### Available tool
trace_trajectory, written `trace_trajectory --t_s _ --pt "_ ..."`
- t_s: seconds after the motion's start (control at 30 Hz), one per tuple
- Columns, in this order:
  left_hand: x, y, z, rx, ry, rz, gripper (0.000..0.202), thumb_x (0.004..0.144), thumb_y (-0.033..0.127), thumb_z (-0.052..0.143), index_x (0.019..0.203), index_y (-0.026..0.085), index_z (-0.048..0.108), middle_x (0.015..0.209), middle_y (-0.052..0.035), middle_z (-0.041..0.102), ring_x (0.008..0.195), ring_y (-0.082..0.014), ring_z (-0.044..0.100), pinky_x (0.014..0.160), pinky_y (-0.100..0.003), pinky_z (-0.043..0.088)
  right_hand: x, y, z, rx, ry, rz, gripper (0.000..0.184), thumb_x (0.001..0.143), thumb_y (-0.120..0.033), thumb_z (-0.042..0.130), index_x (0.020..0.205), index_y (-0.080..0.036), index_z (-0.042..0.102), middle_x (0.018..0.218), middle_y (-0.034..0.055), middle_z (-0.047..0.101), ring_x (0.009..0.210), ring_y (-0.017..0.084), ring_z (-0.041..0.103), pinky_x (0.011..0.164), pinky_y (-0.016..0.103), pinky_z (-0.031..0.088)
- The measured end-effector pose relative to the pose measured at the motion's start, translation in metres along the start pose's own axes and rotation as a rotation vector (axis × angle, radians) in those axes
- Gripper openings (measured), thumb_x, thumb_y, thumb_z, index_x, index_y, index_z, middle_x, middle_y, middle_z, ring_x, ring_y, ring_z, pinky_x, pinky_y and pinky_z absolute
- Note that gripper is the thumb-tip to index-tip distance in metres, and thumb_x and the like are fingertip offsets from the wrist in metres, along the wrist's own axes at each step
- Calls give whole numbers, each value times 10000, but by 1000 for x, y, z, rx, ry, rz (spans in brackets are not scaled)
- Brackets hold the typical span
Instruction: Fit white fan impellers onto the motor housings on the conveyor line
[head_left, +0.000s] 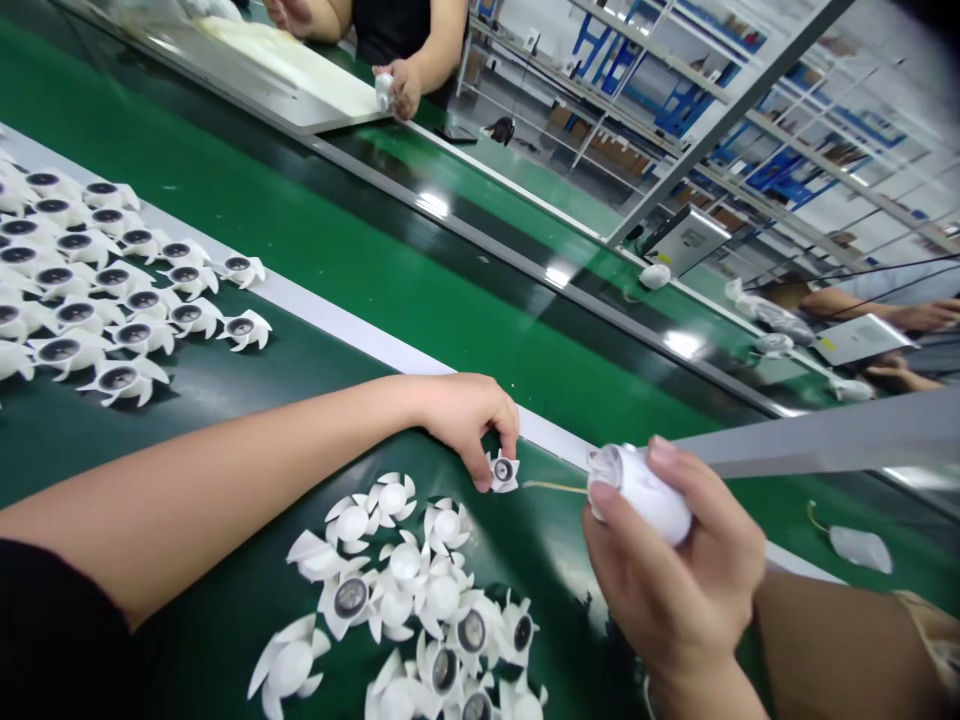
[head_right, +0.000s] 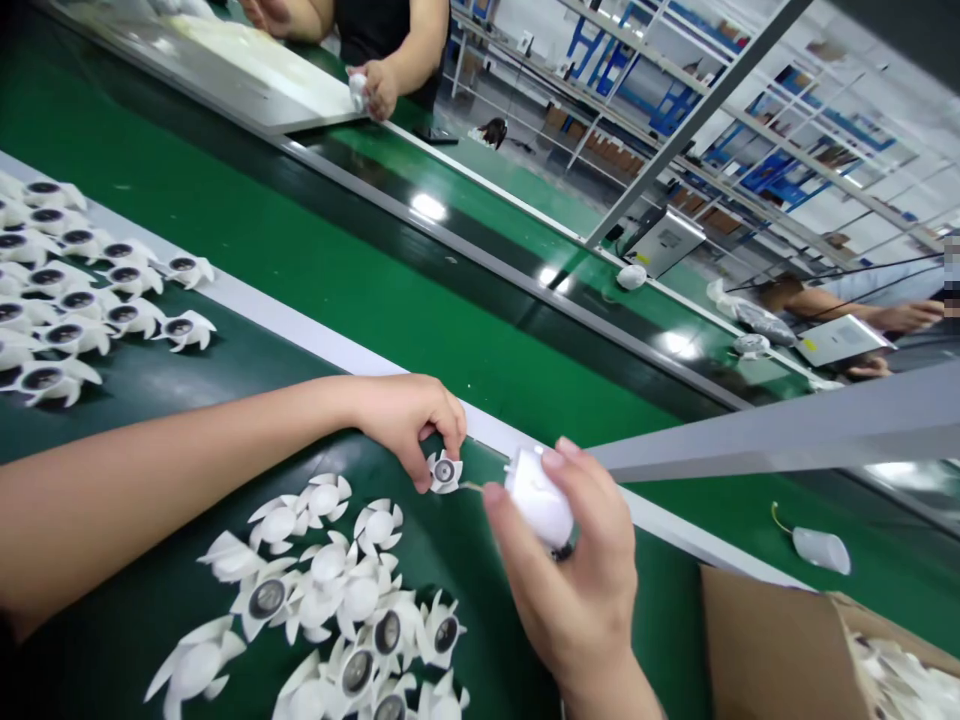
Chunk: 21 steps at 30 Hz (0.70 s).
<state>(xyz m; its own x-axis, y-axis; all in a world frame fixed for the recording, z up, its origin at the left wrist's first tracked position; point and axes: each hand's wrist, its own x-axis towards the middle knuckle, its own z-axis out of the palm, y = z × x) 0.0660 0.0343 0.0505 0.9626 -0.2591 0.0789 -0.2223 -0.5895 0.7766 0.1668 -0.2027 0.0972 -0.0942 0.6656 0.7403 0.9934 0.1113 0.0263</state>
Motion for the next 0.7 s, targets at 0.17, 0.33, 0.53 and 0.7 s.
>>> trace_trajectory --t_s 0.17,0.33,0.53,0.7 --pt "0 -4 -5 -265 -23 -137 767 627 555 834 1290 236 618 1130 -39 687 700 -111 564 617 -215 420 -15 0 13 460 -134 523 256 819 -216 733 1017 -227 571 1200 106 608 1119 290 621 924 504 546" --pt "-1 -9 -7 -432 27 -169 593 808 557 685 1268 192 609 1110 -64 665 814 -132 596 690 -222 460 -17 -9 33 444 -328 360 156 860 -222 718 1008 -231 670 1271 107 611 1135 245 623 926 403 557" --pt "2 0 -10 -270 -30 -213 530 693 417 812 1159 200 681 1036 -15 667 717 -91 559 678 -209 439 -24 -12 44 318 -386 335 176 901 -154 635 1040 -203 732 1262 112 644 1105 227 658 922 364 578" --pt "7 0 -9 -263 -51 -321 614 703 459 781 1224 169 633 992 -19 678 796 -130 621 715 -226 457 -25 -10 47 330 -370 387 156 881 -208 683 1018 -207 758 1187 87 693 1035 213 692 889 337 598"
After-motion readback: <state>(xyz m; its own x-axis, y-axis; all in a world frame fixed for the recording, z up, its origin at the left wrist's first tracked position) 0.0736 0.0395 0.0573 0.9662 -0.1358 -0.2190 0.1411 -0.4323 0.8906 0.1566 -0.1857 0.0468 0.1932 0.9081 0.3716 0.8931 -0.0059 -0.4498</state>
